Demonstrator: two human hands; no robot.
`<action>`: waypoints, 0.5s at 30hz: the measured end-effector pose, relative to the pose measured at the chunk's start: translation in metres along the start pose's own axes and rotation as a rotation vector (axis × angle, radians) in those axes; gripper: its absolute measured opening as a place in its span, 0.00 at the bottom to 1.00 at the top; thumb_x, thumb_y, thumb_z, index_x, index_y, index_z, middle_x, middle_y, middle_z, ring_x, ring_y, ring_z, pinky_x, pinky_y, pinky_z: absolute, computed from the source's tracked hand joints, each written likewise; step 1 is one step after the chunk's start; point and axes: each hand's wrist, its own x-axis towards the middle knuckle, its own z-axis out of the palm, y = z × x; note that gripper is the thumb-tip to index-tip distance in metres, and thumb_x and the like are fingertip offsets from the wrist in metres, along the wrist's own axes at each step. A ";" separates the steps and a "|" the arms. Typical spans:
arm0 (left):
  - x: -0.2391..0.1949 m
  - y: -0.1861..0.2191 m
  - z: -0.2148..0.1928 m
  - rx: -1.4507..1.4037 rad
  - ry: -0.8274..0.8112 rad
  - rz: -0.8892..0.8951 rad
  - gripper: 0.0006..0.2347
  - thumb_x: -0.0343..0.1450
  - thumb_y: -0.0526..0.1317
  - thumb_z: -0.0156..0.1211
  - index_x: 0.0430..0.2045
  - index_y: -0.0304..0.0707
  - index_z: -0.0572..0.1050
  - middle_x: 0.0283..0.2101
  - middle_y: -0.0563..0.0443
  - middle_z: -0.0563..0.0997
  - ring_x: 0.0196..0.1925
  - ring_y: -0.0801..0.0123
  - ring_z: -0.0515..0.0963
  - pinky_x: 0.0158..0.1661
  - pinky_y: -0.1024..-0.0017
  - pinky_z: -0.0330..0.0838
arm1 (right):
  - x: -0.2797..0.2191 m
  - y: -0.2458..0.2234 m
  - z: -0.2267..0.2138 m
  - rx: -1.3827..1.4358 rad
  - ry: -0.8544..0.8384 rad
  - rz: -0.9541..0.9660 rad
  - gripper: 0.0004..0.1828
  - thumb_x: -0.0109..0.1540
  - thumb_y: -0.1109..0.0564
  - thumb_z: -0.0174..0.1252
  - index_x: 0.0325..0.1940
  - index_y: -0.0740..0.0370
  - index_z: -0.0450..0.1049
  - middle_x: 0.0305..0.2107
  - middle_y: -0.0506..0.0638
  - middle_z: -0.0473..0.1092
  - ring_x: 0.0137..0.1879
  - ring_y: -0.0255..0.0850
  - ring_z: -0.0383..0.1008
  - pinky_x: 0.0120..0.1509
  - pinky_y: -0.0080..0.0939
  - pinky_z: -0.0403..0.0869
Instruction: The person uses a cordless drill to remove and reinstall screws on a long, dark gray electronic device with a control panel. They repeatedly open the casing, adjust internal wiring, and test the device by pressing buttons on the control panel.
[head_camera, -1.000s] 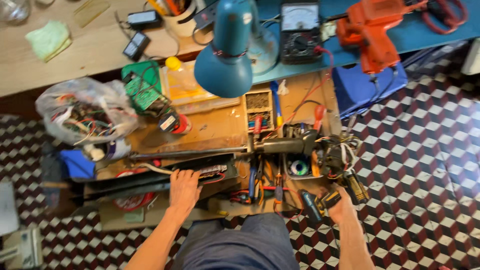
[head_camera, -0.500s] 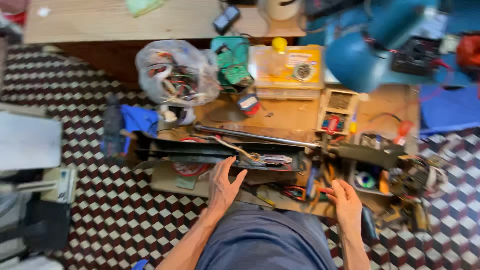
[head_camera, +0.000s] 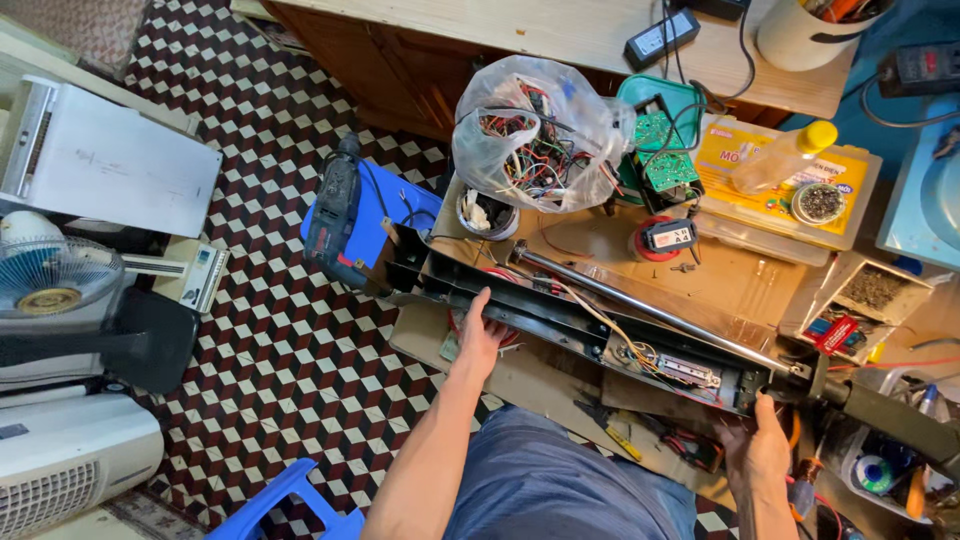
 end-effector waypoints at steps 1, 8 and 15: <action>0.001 -0.004 0.006 -0.060 -0.019 -0.017 0.19 0.62 0.46 0.71 0.43 0.41 0.76 0.44 0.55 0.80 0.50 0.67 0.76 0.55 0.65 0.70 | -0.001 0.000 -0.004 -0.009 0.001 0.000 0.18 0.75 0.43 0.48 0.59 0.56 0.69 0.50 0.51 0.73 0.56 0.48 0.74 0.61 0.56 0.71; -0.060 0.029 0.047 -0.328 -0.176 -0.066 0.17 0.63 0.44 0.65 0.44 0.41 0.76 0.47 0.49 0.81 0.51 0.57 0.77 0.56 0.55 0.69 | -0.004 -0.015 0.016 -0.030 0.025 0.080 0.22 0.74 0.41 0.45 0.60 0.59 0.70 0.50 0.56 0.74 0.54 0.52 0.76 0.57 0.56 0.74; -0.087 0.065 0.051 -0.281 -0.384 -0.008 0.29 0.62 0.57 0.67 0.55 0.44 0.74 0.56 0.49 0.79 0.57 0.56 0.75 0.60 0.52 0.64 | -0.030 -0.037 0.044 -0.173 -0.001 0.128 0.27 0.71 0.44 0.44 0.57 0.73 0.70 0.47 0.62 0.76 0.49 0.54 0.79 0.53 0.52 0.79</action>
